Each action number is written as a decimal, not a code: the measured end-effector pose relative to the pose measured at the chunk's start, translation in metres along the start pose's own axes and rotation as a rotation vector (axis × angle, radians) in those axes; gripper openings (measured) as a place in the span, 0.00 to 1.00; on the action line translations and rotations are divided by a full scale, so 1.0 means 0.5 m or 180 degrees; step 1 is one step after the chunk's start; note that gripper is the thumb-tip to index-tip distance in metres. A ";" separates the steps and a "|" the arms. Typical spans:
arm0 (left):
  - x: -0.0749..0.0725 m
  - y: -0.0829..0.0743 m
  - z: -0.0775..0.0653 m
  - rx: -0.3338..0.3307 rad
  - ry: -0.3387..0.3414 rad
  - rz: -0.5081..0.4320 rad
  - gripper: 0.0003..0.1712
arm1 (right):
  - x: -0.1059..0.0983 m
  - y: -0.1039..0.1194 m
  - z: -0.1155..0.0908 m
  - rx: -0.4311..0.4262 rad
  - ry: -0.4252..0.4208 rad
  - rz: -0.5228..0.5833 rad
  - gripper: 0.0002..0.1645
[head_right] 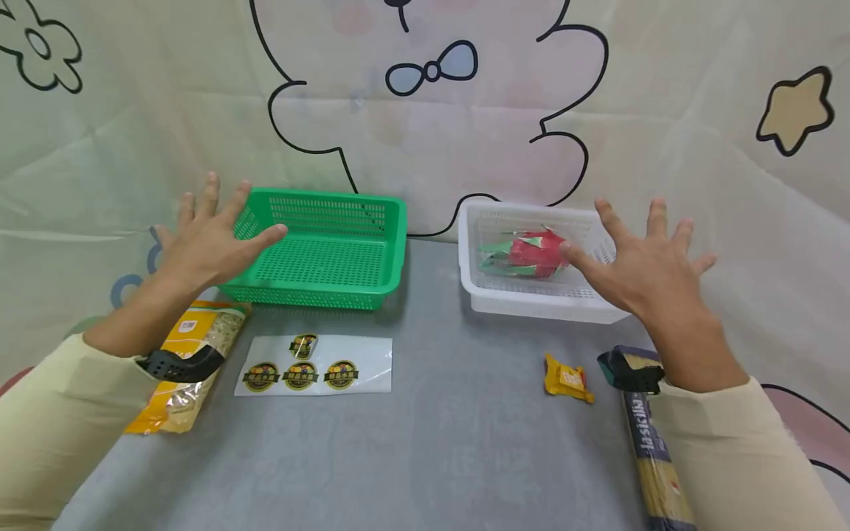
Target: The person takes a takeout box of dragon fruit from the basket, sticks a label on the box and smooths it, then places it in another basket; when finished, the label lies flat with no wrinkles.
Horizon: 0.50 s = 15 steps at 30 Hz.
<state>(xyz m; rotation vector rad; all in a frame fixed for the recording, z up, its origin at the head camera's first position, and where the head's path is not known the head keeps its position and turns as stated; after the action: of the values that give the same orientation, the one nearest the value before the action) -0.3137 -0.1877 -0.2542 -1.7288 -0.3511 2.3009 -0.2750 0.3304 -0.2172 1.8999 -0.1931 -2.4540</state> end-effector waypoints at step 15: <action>0.024 -0.058 -0.004 0.0088 -0.0009 -0.0124 0.56 | -0.005 -0.030 0.013 -0.0008 -0.0092 0.0085 0.52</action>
<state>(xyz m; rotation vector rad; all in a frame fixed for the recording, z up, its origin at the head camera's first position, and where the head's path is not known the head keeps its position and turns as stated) -0.3137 -0.1565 -0.2562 -1.6907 -0.3489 2.2706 -0.2801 0.3459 -0.2151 1.8493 -0.2145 -2.4645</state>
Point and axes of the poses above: each hand's wrist, its own z-axis towards the middle knuckle, its own x-axis out of the palm, y = z × x, the point moved 10 cm from there along z, towards the middle knuckle, and after that the axes turned 9 degrees about -y, right-handed, at the moved point
